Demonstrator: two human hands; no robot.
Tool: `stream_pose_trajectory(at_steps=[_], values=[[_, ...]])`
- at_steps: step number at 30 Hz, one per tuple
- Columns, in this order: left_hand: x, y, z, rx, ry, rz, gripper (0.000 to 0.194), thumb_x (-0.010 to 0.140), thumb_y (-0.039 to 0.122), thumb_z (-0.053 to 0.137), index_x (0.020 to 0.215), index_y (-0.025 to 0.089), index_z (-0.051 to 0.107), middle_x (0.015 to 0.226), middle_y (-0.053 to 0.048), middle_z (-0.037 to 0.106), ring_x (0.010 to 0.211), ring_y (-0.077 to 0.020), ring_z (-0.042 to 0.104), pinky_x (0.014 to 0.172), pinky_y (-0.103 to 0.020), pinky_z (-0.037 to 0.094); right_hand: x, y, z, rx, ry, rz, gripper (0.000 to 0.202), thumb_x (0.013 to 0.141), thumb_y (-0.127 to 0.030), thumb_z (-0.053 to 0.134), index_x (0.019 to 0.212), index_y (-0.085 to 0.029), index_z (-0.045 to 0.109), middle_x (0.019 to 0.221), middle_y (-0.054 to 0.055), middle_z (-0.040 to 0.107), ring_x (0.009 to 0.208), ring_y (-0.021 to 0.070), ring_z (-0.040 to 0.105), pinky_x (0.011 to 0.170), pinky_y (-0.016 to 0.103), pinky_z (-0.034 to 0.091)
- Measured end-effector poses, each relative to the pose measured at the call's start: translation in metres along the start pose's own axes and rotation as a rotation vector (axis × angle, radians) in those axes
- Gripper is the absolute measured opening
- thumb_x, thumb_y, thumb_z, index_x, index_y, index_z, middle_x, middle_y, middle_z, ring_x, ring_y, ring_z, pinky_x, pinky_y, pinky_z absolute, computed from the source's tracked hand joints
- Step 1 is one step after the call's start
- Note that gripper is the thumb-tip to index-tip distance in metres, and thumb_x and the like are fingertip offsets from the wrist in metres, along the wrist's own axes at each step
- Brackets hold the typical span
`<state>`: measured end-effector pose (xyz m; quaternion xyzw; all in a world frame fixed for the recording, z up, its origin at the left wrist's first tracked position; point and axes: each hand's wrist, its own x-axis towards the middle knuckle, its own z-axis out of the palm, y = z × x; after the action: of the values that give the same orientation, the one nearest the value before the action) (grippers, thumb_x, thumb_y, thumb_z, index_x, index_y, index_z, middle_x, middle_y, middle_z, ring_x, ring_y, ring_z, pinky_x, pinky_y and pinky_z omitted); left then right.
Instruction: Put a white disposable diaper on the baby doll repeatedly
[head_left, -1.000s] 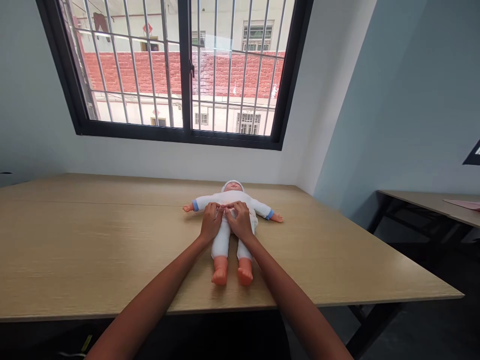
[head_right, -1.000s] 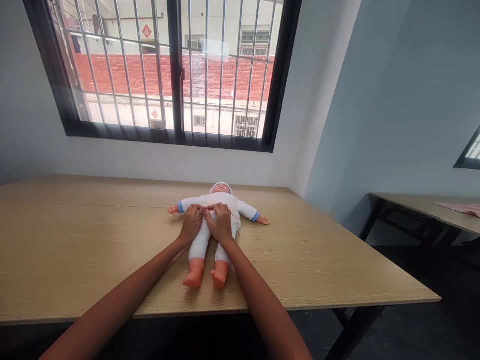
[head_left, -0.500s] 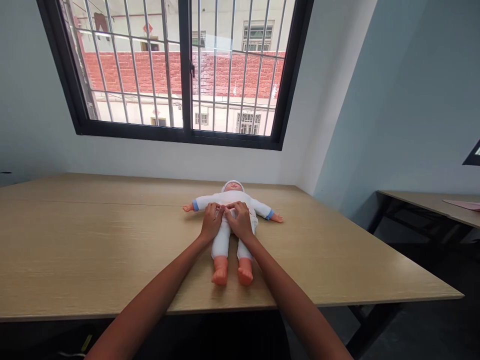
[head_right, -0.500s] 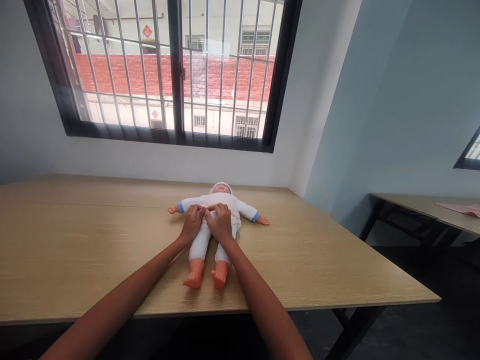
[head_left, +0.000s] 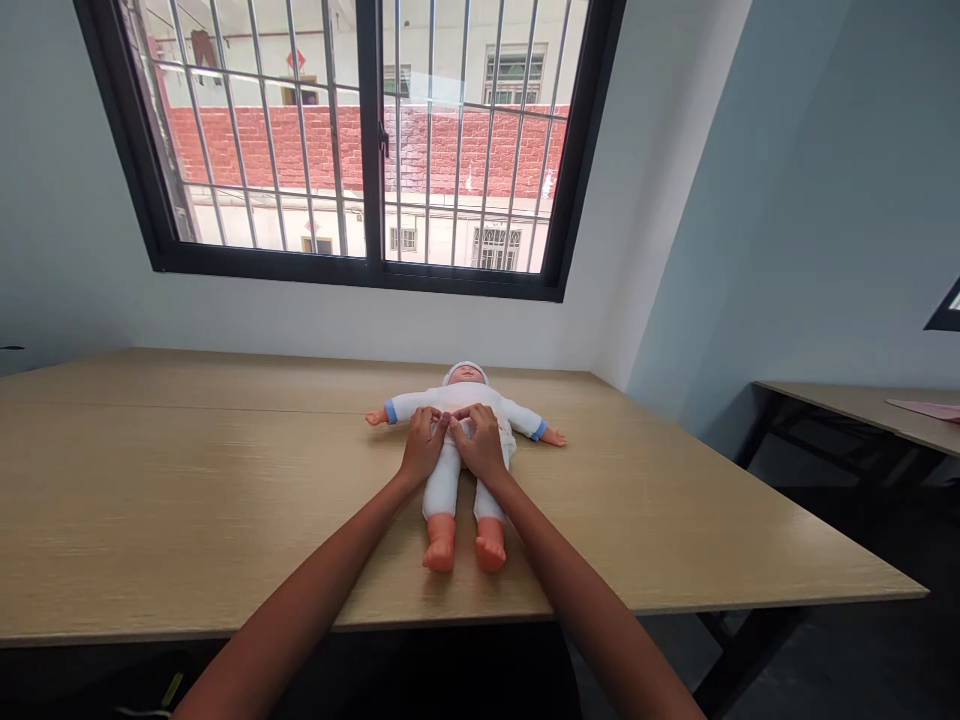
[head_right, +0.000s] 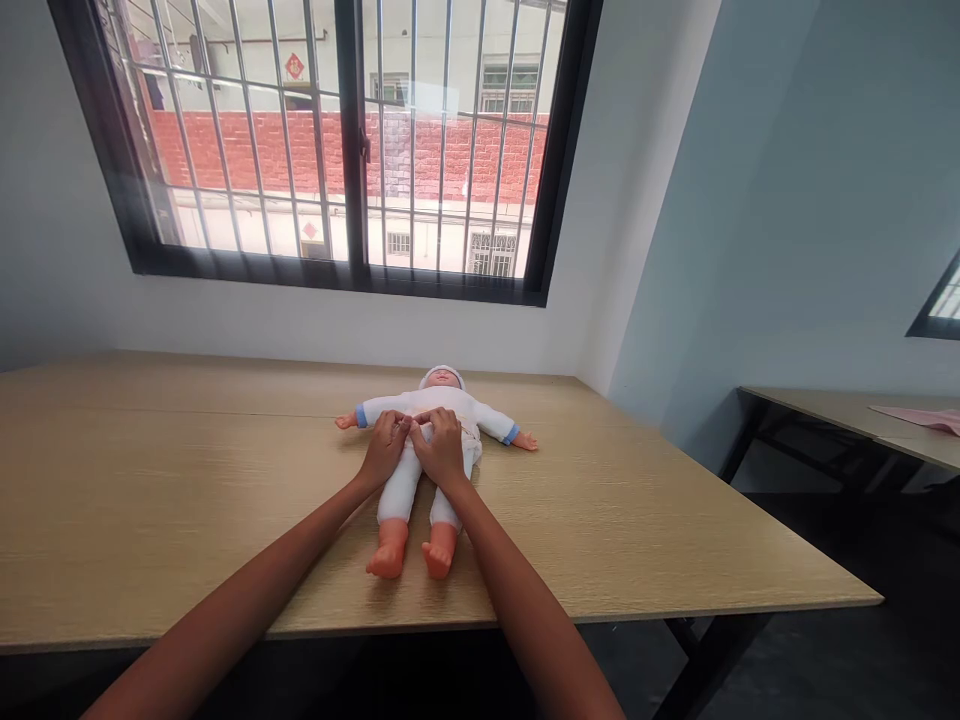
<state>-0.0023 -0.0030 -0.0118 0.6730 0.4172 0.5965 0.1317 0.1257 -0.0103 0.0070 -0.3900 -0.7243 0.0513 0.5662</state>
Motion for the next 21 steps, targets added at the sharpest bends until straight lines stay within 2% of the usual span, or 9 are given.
stream_pose_trajectory(at_steps=[12,21], values=[[0.0003,-0.0036,0.0007,0.001,-0.010,0.010,0.036,0.095,0.053,0.037,0.080,0.022,0.049,0.087,-0.006,0.054,0.095,-0.0249,0.054,0.093,-0.044,0.043,0.0002,-0.0011,-0.0007,0.003,0.009,0.002,0.008,0.085,-0.027,0.055,0.077,-0.024,0.055,0.086,0.004,0.065,0.091,0.0233,0.057,0.090,0.040,0.042],[-0.0002,-0.0021,0.0001,0.013,-0.018,-0.006,0.035,0.095,0.052,0.039,0.079,0.022,0.048,0.088,-0.006,0.055,0.095,-0.0240,0.054,0.094,-0.043,0.044,-0.0002,-0.0020,0.0007,-0.027,0.013,0.015,0.009,0.084,-0.027,0.054,0.076,-0.024,0.054,0.085,0.004,0.065,0.090,0.0230,0.057,0.089,0.039,0.042]])
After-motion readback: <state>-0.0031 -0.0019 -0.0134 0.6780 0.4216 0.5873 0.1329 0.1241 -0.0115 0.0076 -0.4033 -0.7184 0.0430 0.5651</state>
